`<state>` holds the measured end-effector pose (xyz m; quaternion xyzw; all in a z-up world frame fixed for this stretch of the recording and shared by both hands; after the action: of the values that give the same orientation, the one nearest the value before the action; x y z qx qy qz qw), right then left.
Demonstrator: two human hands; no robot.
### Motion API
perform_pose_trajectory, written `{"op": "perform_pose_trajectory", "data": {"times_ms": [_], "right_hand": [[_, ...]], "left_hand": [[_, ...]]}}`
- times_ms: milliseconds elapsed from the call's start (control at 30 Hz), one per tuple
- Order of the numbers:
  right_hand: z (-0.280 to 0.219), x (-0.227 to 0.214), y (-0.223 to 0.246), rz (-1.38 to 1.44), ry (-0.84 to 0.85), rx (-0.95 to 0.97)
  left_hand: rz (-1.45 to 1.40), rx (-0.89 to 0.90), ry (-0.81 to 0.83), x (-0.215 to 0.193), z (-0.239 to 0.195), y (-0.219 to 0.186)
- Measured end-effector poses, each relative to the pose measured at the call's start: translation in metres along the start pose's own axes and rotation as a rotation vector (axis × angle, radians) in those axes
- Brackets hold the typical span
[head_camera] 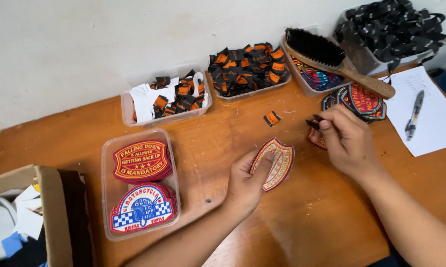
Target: The person trims the edges of embroidered patches using a small cutting tool. They hold each patch with one hand and carefully cut along the border with the other, then place the finished pieces into a plastic container.
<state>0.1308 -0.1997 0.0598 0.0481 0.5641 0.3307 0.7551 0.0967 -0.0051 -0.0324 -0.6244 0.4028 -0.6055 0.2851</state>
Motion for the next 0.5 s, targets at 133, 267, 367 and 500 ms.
{"op": "perform_pose_trajectory", "data": {"times_ms": [133,267,367,500], "right_hand": [[-0.002,0.006,0.036,0.129,0.038,-0.144],[-0.001,0.016,0.064,0.066,0.058,-0.183],[0.000,0.016,0.068,0.089,0.025,-0.191],[0.000,0.013,0.070,0.227,0.000,-0.219]], "left_hand": [[0.005,0.026,0.022,0.005,-0.001,-0.004],[0.009,0.038,0.024,0.001,0.001,0.000],[-0.003,0.072,0.048,0.002,0.000,0.002],[0.044,0.078,0.074,0.002,0.000,0.000]]}}
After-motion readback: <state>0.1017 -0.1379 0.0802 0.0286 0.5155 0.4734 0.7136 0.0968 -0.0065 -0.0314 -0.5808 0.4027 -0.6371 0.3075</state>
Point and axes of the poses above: each hand's wrist, its own z-axis towards the middle knuckle, its own x-axis out of the palm, y = z × x, the point moved 10 cm from there along z, towards the middle knuckle, and after that the axes turned 8 degrees about y, right-handed, at the moved point
